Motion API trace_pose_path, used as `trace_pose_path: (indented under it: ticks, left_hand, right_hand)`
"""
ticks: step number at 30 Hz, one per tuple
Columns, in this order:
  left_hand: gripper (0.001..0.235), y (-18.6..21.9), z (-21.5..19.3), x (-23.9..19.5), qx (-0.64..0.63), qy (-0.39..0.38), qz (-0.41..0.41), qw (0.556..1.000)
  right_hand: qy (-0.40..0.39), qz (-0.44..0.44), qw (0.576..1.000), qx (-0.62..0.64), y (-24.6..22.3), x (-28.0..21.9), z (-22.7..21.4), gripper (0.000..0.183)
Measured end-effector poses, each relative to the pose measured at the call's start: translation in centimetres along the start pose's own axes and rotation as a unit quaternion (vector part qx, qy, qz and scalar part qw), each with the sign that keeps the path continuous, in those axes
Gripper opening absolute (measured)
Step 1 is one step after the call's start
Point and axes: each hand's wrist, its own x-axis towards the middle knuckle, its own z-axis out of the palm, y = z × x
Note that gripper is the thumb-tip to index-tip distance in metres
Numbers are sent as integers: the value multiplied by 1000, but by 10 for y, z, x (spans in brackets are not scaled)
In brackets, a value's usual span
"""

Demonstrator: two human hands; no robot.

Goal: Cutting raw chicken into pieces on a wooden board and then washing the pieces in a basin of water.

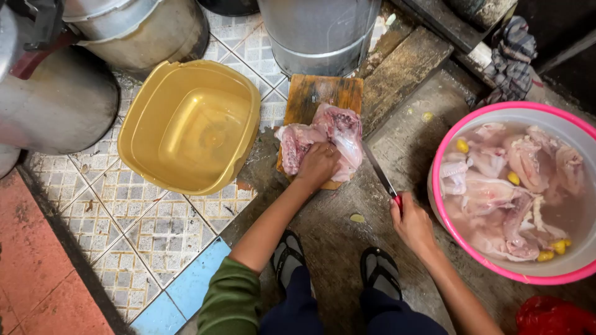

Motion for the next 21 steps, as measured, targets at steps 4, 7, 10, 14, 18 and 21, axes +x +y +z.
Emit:
trace_pose_path:
  ticks: [4, 7, 10, 14, 18, 21]
  left_hand:
    - [6, -6, -3, 5, 17, 50, 2, 999]
    - [18, -9, -15, 7, 6, 5, -7, 1000]
    - [31, -14, -17, 8, 14, -38, -15, 999]
    - [36, -14, -31, 13, 14, -77, -18, 997]
    - [44, -18, -21, 17, -7, -111, -32, 993]
    - [52, -18, -38, 22, -41, -124, -46, 990]
  right_hand:
    - [-46, 4, 998, -40, 24, -10, 21, 31]
    - [-62, -16, 996, -62, 30, -12, 28, 35]
    - [-66, -26, 994, -84, 13, -16, 15, 34]
    - [-78, -56, 984, -152, -12, -11, -1, 32]
    - [-79, -84, 974, -194, -27, -3, -4, 31]
    - [-83, -80, 970, -213, -42, 0, -8, 31]
